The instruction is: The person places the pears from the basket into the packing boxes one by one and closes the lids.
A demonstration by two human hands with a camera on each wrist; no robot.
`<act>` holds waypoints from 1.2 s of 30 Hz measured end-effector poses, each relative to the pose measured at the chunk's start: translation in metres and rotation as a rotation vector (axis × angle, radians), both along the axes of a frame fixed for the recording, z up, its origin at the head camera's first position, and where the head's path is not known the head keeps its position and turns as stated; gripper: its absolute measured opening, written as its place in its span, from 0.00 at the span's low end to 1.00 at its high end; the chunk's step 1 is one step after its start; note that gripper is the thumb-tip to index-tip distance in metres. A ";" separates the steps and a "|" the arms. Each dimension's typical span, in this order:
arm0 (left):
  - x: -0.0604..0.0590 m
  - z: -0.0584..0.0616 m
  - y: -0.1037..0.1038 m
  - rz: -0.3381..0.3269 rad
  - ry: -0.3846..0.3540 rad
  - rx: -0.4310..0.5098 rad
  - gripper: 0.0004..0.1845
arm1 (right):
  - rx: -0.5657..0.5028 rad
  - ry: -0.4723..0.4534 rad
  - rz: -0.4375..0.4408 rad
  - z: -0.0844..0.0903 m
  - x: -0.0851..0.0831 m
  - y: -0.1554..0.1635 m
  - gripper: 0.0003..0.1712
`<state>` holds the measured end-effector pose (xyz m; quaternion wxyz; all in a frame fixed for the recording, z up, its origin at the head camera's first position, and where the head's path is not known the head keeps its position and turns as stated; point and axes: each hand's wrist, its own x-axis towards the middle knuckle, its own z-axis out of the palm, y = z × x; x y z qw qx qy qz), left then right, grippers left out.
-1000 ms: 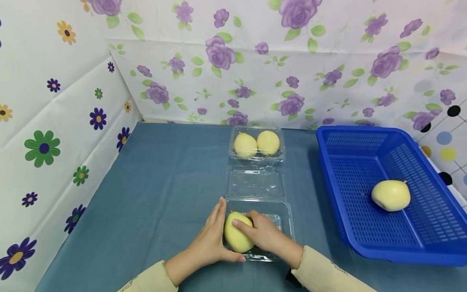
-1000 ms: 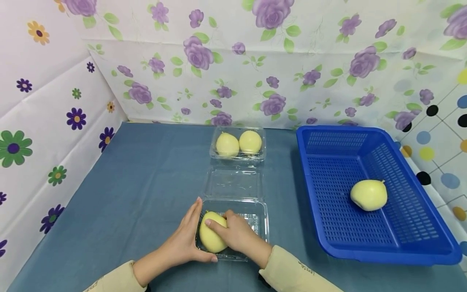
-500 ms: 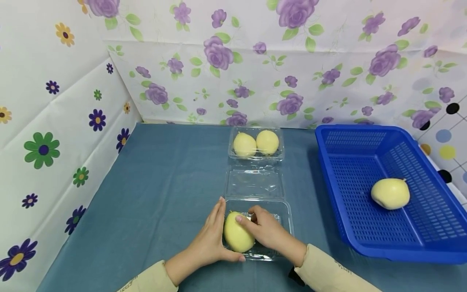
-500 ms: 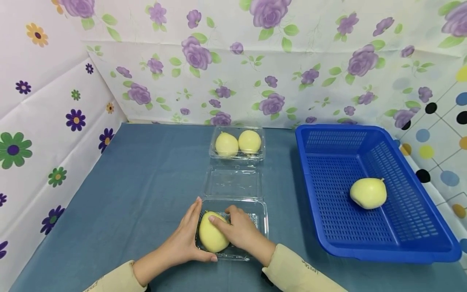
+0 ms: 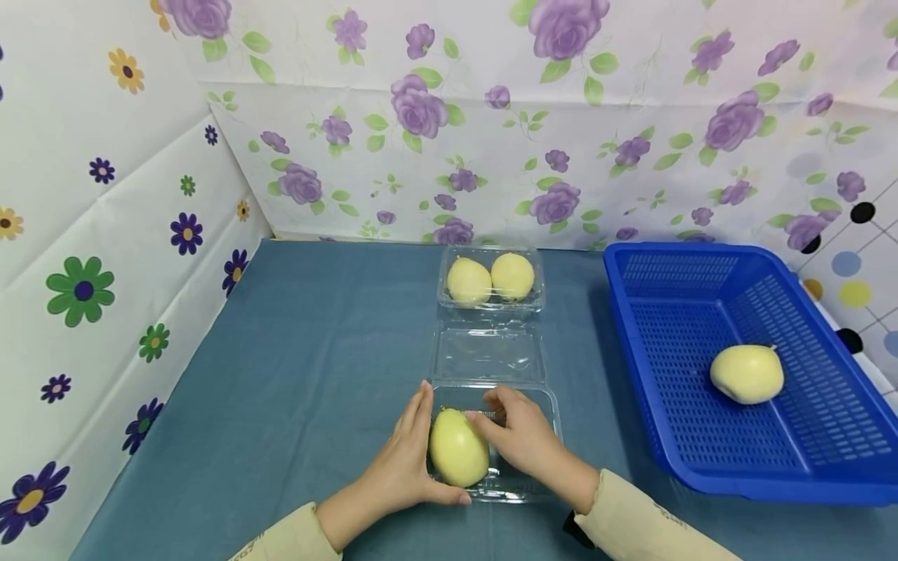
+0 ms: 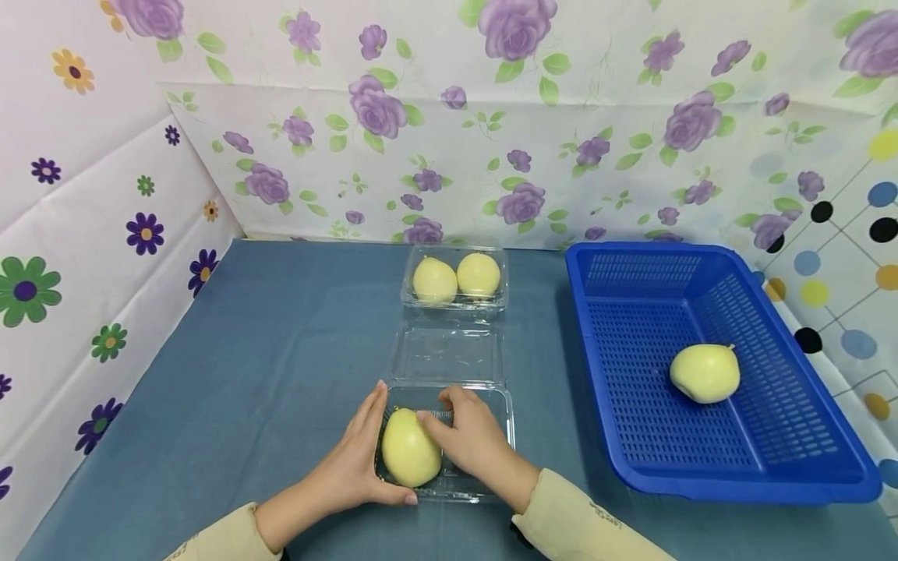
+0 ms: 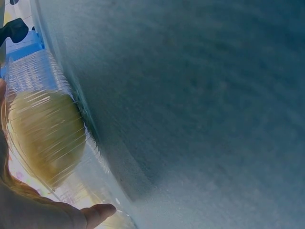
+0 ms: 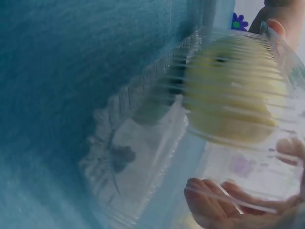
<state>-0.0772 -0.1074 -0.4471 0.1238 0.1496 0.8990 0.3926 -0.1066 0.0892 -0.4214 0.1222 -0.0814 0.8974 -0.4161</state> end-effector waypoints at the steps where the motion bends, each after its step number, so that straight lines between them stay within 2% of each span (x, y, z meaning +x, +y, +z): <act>1: 0.000 0.000 0.000 -0.001 -0.006 -0.001 0.75 | 0.010 0.017 0.002 0.001 0.001 0.000 0.24; 7: 0.001 0.001 0.000 0.001 -0.007 -0.007 0.75 | 0.033 0.087 0.014 0.010 0.007 0.004 0.22; 14: 0.001 0.000 0.000 0.008 -0.002 0.002 0.76 | 0.074 0.125 0.032 0.020 0.010 0.008 0.21; 19: 0.001 0.000 0.000 0.013 0.006 0.005 0.76 | 0.062 0.128 0.047 0.028 0.013 0.011 0.18; 36: 0.001 0.000 0.001 0.013 0.008 0.000 0.76 | 0.063 0.232 0.240 0.059 0.024 0.028 0.21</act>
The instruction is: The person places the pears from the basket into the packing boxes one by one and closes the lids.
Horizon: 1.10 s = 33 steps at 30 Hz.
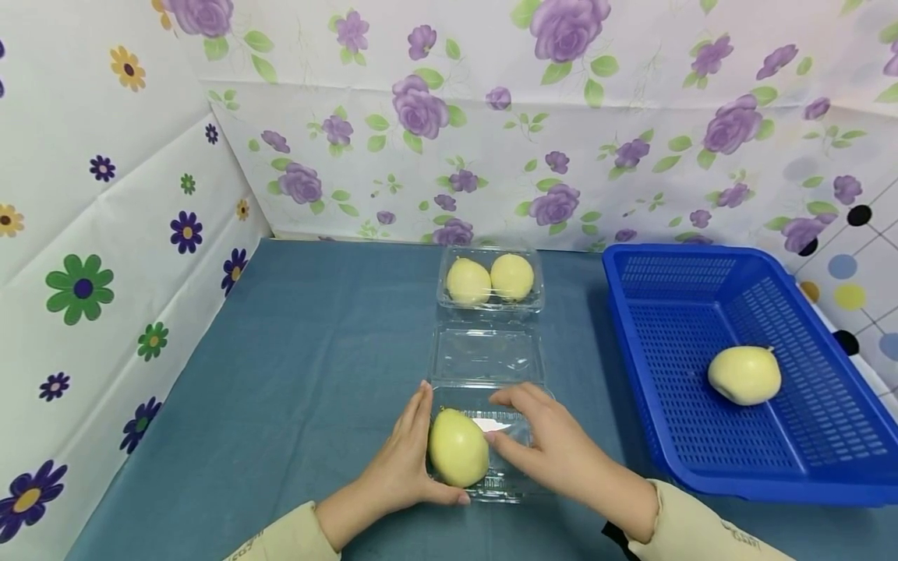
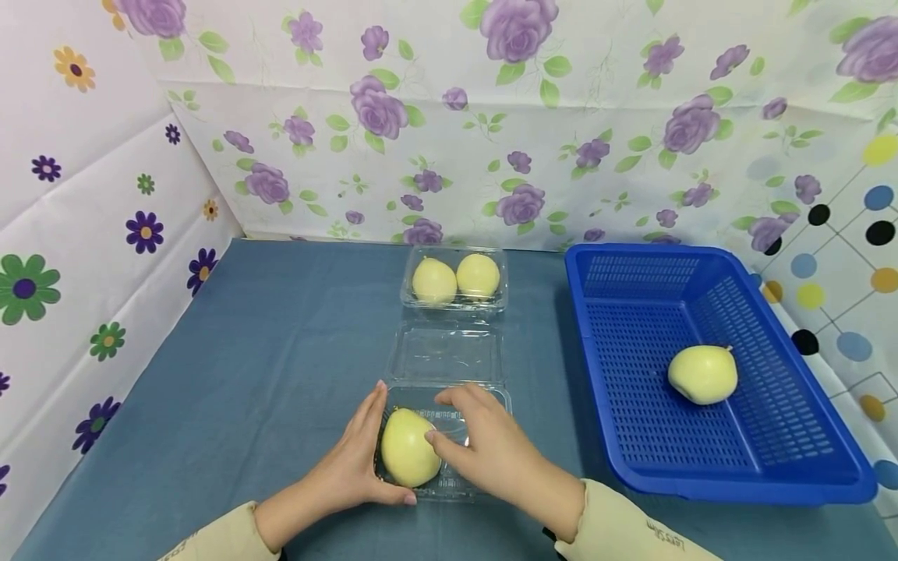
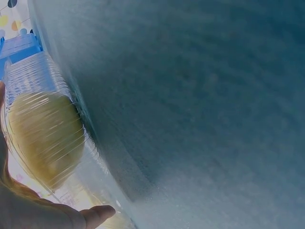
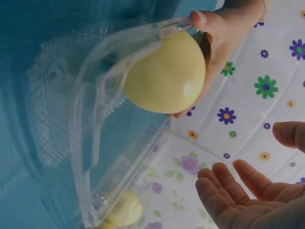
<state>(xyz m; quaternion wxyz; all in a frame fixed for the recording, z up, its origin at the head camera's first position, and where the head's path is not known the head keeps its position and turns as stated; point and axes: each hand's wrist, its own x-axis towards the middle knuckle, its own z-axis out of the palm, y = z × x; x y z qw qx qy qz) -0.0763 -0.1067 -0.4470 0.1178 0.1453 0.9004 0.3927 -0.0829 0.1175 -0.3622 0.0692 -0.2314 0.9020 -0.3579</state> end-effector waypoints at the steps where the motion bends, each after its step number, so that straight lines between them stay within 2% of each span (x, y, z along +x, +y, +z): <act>1: 0.000 0.000 0.000 0.000 0.000 -0.001 0.76 | 0.001 0.011 0.010 0.001 0.000 0.001 0.21; 4: 0.000 0.000 0.000 0.000 0.003 -0.002 0.76 | 0.000 0.041 0.026 0.004 0.001 0.004 0.20; 8: 0.000 -0.001 0.000 0.001 0.010 -0.004 0.76 | -0.018 0.132 0.041 0.006 0.003 0.007 0.18; 16: 0.000 -0.001 0.000 0.005 0.018 -0.001 0.76 | 0.002 0.293 0.047 0.011 0.002 0.017 0.21; 26: 0.000 -0.001 -0.001 0.007 0.016 -0.001 0.76 | 0.025 0.390 0.040 0.018 -0.005 0.032 0.20; 33: 0.001 -0.003 -0.001 0.005 0.027 0.003 0.77 | 0.089 0.383 -0.009 0.026 -0.009 0.044 0.20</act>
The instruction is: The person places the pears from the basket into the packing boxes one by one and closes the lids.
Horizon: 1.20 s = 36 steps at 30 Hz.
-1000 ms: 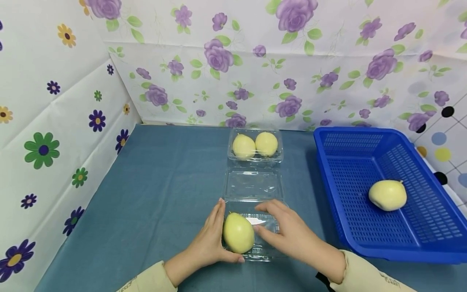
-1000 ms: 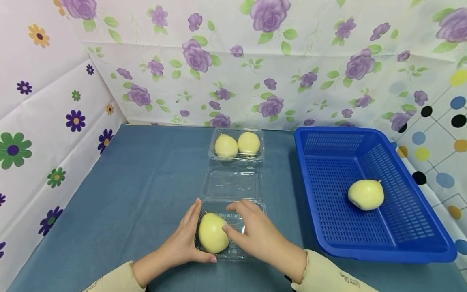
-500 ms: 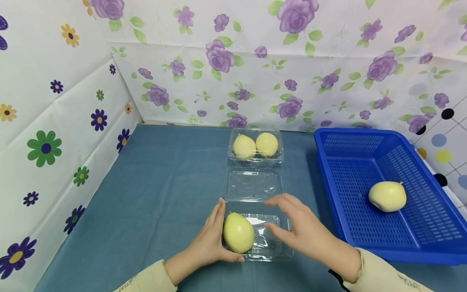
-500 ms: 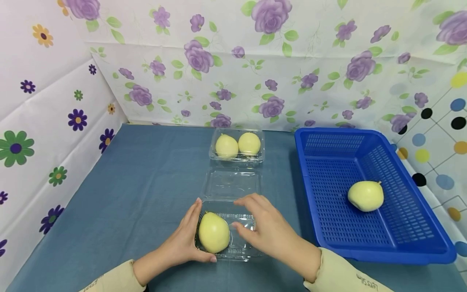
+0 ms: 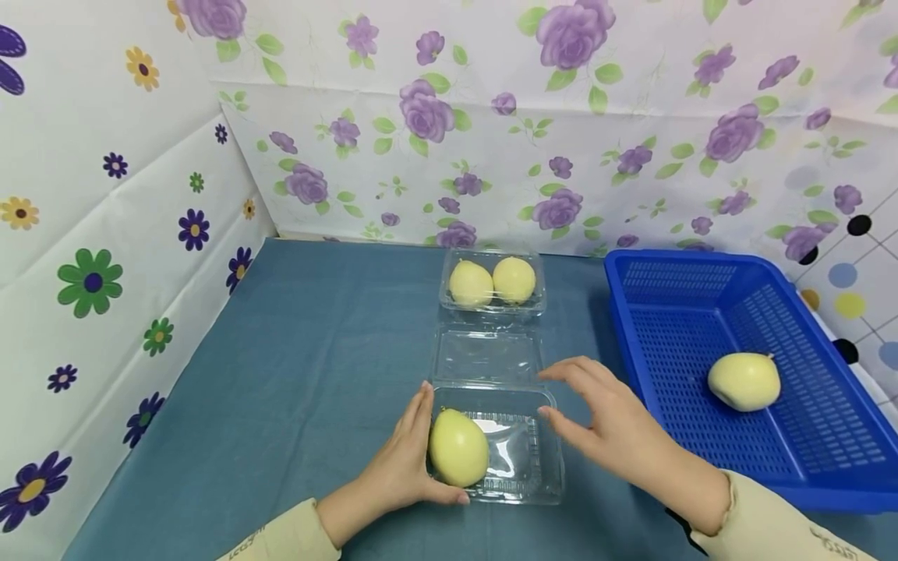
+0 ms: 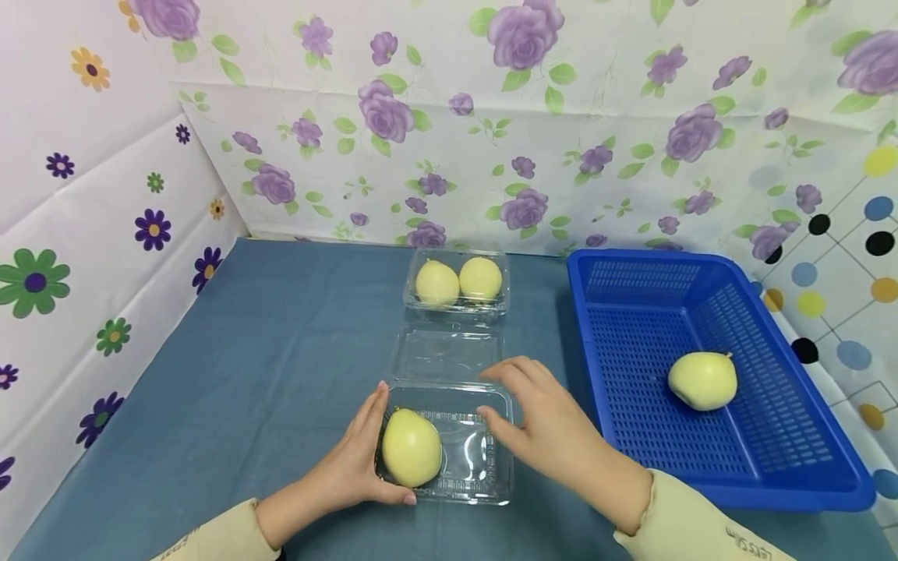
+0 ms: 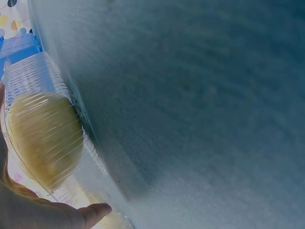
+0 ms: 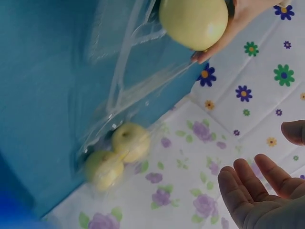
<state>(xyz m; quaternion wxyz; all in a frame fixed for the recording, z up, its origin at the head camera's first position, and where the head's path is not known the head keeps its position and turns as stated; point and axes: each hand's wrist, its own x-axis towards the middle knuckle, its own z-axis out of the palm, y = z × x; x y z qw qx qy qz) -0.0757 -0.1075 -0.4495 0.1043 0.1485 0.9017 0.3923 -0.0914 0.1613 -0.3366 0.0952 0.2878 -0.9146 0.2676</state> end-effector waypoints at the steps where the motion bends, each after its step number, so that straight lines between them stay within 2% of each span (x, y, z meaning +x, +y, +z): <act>1: 0.000 0.000 0.000 0.000 0.000 0.000 0.77 | 0.005 0.013 -0.005 0.001 -0.001 0.002 0.20; 7: 0.000 0.000 0.000 0.005 0.008 0.010 0.77 | 0.012 0.130 -0.012 0.003 -0.007 0.016 0.22; 13: 0.000 0.001 0.000 0.001 0.012 0.010 0.77 | 0.014 0.183 -0.040 0.003 -0.012 0.029 0.23; 25: 0.000 0.000 0.000 0.002 0.008 0.009 0.77 | 0.000 0.170 -0.169 0.000 -0.026 0.055 0.22; 30: 0.000 0.000 0.000 0.002 0.004 0.007 0.77 | -0.002 0.187 -0.199 -0.001 -0.031 0.065 0.22; 36: 0.000 0.000 0.000 -0.004 -0.003 0.006 0.77 | 0.013 0.155 -0.233 -0.004 -0.037 0.078 0.22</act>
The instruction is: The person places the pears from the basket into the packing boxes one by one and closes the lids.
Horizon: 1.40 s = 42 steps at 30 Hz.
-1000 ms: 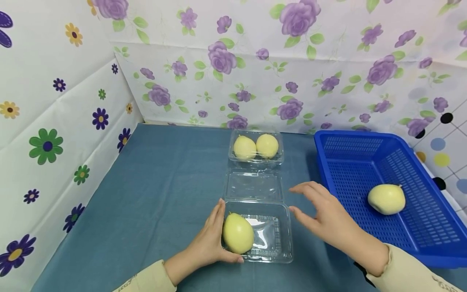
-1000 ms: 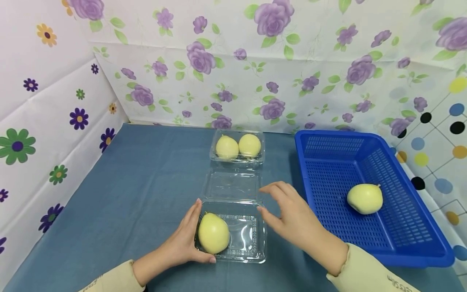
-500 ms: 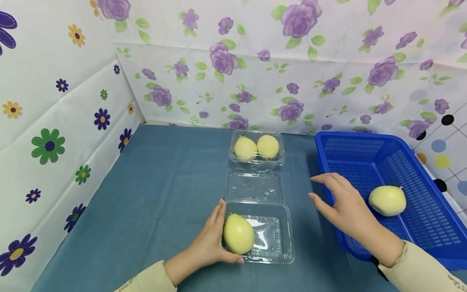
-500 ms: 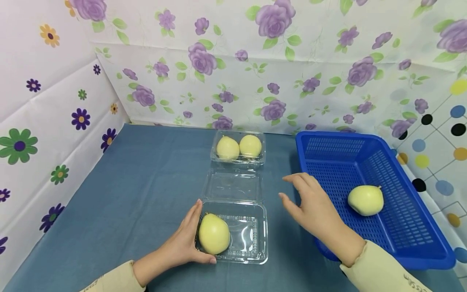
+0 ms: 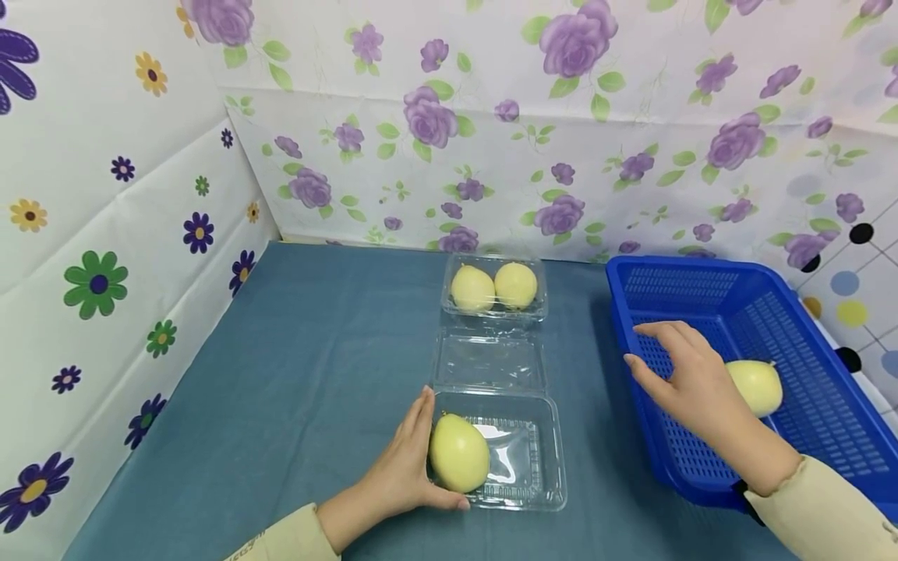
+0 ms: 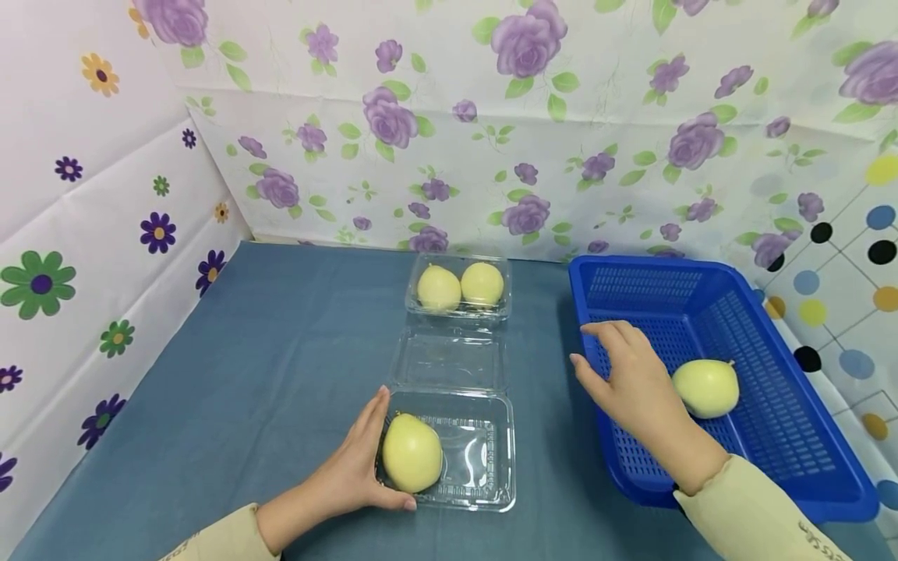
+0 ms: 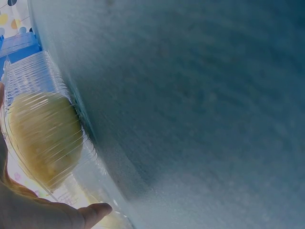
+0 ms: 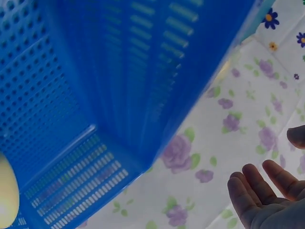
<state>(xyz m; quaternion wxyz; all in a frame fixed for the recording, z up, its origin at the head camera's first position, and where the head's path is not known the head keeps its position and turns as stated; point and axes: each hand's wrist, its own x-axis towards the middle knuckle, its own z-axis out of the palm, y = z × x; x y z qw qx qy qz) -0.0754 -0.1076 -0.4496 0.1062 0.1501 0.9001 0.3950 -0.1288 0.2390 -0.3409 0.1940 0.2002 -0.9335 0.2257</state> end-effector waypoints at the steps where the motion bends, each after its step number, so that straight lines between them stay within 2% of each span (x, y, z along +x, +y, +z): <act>1: 0.000 0.000 0.000 -0.001 -0.002 0.002 0.76 | 0.002 -0.014 -0.009 0.000 -0.001 0.002 0.22; 13: 0.000 -0.003 -0.001 0.003 0.010 -0.002 0.77 | 0.065 -0.142 -0.122 -0.002 -0.018 0.030 0.25; 21: 0.001 -0.002 -0.002 0.007 0.007 -0.007 0.76 | 0.064 -0.230 -0.184 -0.005 -0.026 0.041 0.32; 26: 0.000 -0.003 -0.002 0.004 0.011 -0.011 0.76 | 0.089 -0.247 -0.199 -0.011 -0.030 0.049 0.34; 37: 0.001 -0.002 -0.001 0.011 0.013 -0.007 0.76 | 0.164 -0.353 -0.249 -0.015 -0.035 0.071 0.37; 42: 0.001 -0.002 -0.001 0.011 0.004 -0.007 0.76 | 0.203 -0.395 -0.250 -0.019 -0.038 0.083 0.42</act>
